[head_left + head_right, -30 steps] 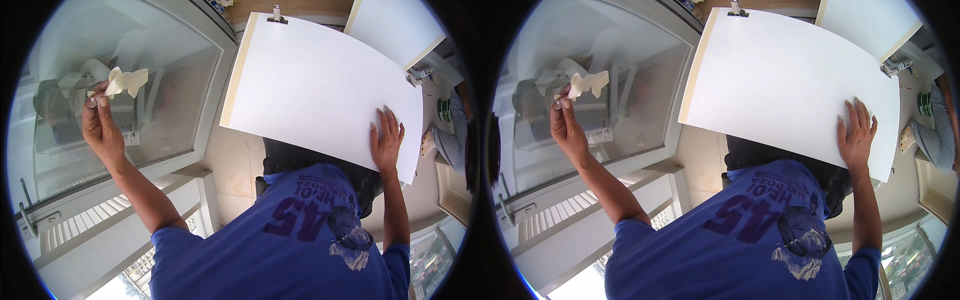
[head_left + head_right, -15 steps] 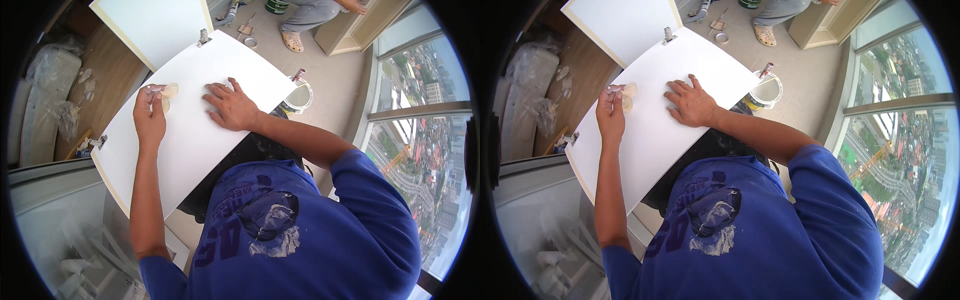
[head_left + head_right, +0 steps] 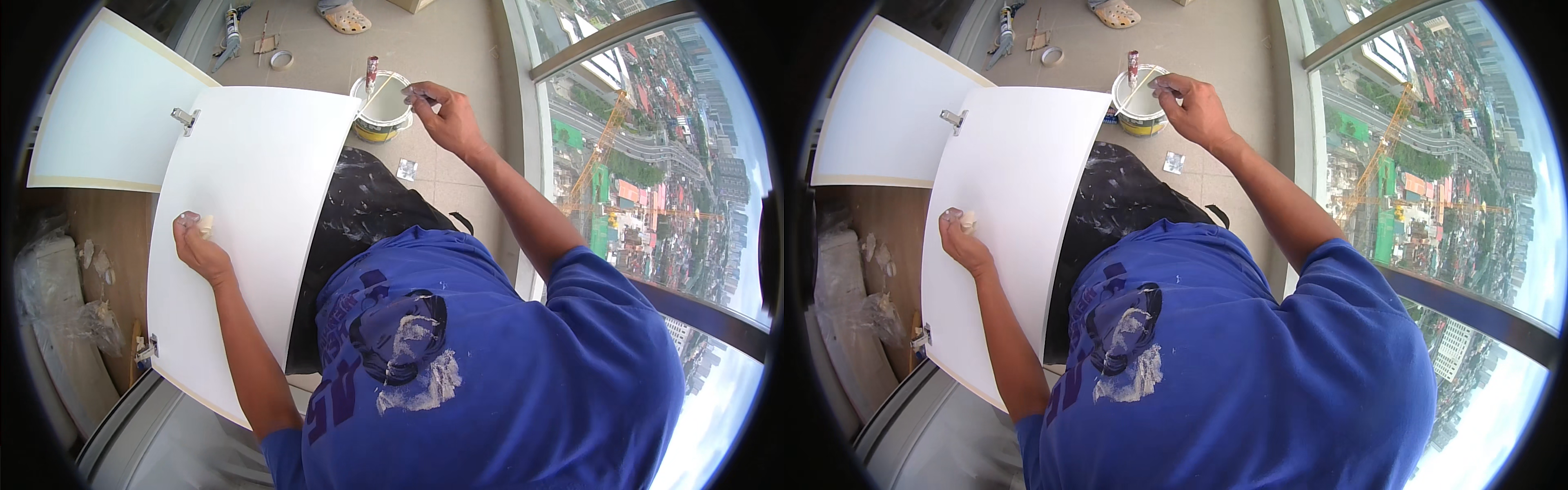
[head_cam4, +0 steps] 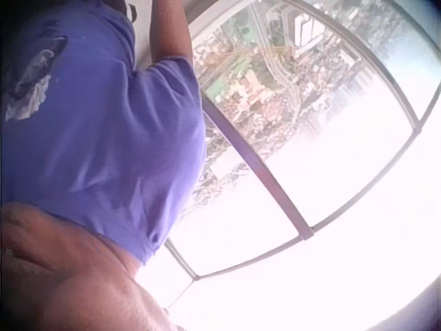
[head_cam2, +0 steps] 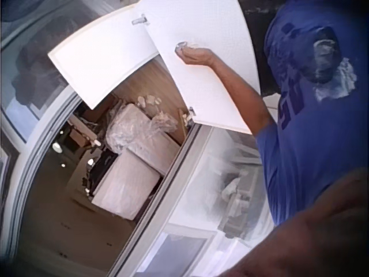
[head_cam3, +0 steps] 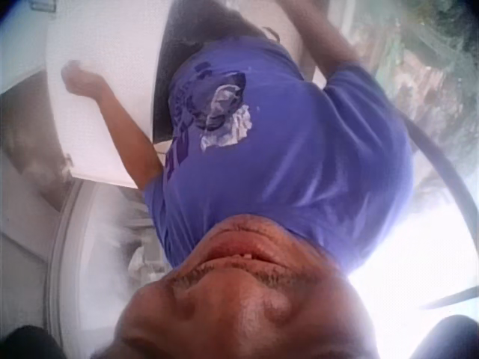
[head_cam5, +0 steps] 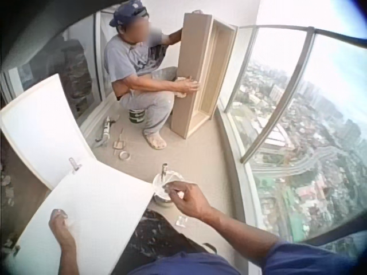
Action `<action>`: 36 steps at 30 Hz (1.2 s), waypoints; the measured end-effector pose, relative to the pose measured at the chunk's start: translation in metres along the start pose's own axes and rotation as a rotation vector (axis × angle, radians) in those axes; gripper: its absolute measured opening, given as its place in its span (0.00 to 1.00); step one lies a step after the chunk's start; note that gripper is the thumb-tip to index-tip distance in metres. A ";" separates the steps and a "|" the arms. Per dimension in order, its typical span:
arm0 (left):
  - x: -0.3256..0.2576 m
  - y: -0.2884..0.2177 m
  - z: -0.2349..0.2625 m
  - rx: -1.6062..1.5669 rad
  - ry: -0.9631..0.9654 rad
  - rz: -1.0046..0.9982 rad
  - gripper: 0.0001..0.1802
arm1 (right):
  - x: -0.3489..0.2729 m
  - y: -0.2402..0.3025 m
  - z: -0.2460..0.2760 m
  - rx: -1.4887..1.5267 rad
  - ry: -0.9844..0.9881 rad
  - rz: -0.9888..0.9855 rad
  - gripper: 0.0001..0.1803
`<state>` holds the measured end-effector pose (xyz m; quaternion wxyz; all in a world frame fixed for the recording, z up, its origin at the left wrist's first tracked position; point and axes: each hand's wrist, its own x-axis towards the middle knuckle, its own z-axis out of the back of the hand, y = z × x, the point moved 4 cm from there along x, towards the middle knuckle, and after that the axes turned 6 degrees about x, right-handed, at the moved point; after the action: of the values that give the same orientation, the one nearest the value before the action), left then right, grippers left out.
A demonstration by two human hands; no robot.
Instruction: The person is sanding the edges and corner of a white cabinet door by hand using a piece of sandpaper and then wiping the surface with a cloth.
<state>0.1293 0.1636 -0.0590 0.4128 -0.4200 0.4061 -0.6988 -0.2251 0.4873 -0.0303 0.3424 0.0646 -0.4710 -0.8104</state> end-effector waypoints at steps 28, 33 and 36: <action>-0.002 -0.011 0.019 0.138 -0.340 0.032 0.17 | -0.146 -0.316 -0.177 -0.474 0.493 -0.543 0.31; -0.008 -0.008 0.023 0.085 -0.267 0.083 0.17 | -0.152 -0.302 -0.191 -0.647 0.667 -0.346 0.26; -0.001 -0.017 0.008 0.069 -0.173 -0.068 0.11 | -0.158 -0.312 -0.193 -0.644 0.687 -0.344 0.23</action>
<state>0.1328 0.1686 -0.0418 0.4365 -0.4780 0.3299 -0.6871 -0.1766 0.5463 -0.4225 0.3417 0.2953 -0.0395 -0.8913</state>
